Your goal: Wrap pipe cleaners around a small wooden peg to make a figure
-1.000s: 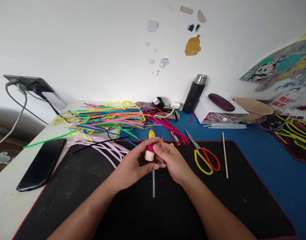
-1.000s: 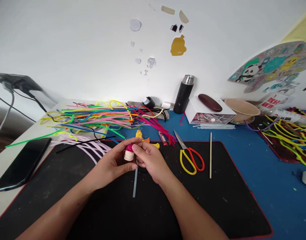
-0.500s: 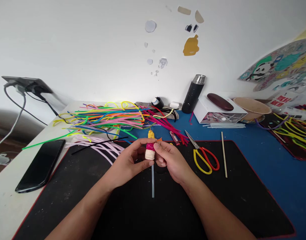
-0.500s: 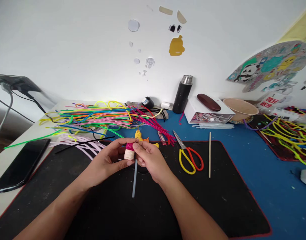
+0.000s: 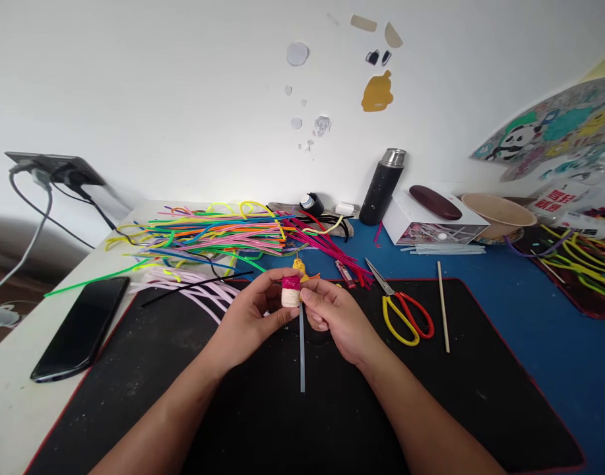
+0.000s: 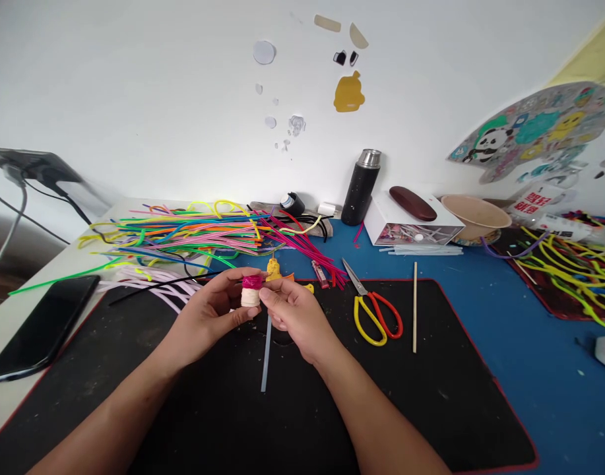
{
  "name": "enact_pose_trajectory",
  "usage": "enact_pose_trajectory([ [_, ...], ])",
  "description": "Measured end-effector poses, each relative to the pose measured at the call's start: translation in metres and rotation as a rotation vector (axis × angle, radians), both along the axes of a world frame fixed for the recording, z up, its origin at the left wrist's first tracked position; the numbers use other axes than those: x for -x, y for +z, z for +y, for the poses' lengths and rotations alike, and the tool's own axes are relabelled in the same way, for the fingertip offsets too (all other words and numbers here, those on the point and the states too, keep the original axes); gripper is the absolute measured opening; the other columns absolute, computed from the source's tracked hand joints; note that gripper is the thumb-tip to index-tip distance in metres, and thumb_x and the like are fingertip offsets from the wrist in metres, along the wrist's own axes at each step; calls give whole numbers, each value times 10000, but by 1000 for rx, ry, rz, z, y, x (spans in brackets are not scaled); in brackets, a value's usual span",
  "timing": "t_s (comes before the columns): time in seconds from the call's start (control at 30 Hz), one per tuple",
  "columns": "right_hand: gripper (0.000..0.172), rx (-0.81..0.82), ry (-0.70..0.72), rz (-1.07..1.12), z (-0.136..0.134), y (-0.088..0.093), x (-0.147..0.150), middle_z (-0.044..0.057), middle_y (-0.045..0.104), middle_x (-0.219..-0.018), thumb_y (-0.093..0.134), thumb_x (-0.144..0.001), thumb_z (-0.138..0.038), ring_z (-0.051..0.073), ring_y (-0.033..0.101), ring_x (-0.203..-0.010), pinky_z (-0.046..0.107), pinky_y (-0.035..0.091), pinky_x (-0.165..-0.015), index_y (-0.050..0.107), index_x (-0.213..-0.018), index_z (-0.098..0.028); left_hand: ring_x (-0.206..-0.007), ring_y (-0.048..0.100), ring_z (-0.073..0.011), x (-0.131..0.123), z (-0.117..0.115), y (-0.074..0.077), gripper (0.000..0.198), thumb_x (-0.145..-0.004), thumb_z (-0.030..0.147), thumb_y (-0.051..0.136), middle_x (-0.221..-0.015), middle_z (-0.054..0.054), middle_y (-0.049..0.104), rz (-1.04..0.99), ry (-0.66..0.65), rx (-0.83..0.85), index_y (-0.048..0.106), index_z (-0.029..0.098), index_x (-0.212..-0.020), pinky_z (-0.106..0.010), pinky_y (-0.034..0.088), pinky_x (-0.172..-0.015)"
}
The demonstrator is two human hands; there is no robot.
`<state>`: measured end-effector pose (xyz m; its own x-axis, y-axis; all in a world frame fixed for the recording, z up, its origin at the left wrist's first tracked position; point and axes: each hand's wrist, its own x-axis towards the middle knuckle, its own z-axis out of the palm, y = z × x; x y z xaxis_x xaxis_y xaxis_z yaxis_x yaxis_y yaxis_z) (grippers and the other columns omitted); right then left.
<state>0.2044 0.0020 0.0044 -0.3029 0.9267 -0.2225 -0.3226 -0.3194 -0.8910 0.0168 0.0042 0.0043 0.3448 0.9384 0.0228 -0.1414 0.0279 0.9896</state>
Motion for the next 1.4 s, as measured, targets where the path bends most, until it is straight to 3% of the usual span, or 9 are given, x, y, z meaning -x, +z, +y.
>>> enact_pose_trajectory([
  [0.6, 376, -6, 9, -16, 1, -2, -1, -39, 597, -679, 858, -811, -481, 51, 327, -475, 255, 175, -481, 684, -939, -173, -980, 705, -217, -2, -1, -1, 478, -857, 273, 845, -1199, -89, 738, 46, 9, 15, 675, 231, -1302, -324, 591, -825],
  [0.77, 363, 17, -3, -14, -1, -2, 0, -72, 526, -631, 868, -801, -468, 51, 315, -477, 252, 180, -482, 675, -906, -179, -944, 705, -204, -3, -2, -1, 474, -849, 284, 852, -1199, -97, 740, 44, 10, 21, 679, 219, -1285, -316, 592, -806],
  [0.9, 366, -13, -19, -26, -1, 0, 0, -80, 493, -613, 864, -803, -487, 58, 308, -477, 256, 180, -483, 679, -901, -187, -1036, 715, -236, 0, 1, 1, 486, -859, 304, 840, -1235, -105, 737, 68, 1, 0, 663, 222, -1305, -354, 589, -883],
  [1.1, 381, -81, -130, -68, 3, 4, -5, -90, 403, -560, 851, -813, -538, 78, 289, -492, 265, 190, -491, 706, -889, -193, -1018, 718, -259, 10, 11, 1, 492, -862, 360, 795, -1149, -83, 755, 300, 97, -97, 628, 216, -1303, -403, 577, -900],
  [1.2, 394, -114, -142, -121, 4, 3, -8, -77, 417, -582, 838, -815, -562, 88, 303, -506, 270, 195, -494, 715, -900, -197, -1061, 703, -262, 14, 16, -9, 424, -883, 291, 717, -1226, -75, 740, 545, 133, -235, 629, 243, -1294, -425, 558, -955],
  [1.3, 410, -173, -139, -238, 4, 2, -10, -62, 430, -621, 799, -842, -589, 103, 327, -537, 272, 214, -502, 722, -933, -197, -1096, 686, -301, 16, 20, -20, 364, -881, 226, 668, -1159, -82, 742, 795, 128, -404, 650, 241, -1244, -466, 524, -996],
  [1.4, 400, -238, -170, -360, 5, 0, -12, -56, 422, -642, 759, -876, -586, 116, 340, -565, 276, 237, -517, 723, -956, -196, -1094, 682, -312, 18, 23, -27, 360, -875, 216, 664, -1149, -94, 733, 863, 126, -478, 648, 232, -1235, -481, 518, -1002],
])
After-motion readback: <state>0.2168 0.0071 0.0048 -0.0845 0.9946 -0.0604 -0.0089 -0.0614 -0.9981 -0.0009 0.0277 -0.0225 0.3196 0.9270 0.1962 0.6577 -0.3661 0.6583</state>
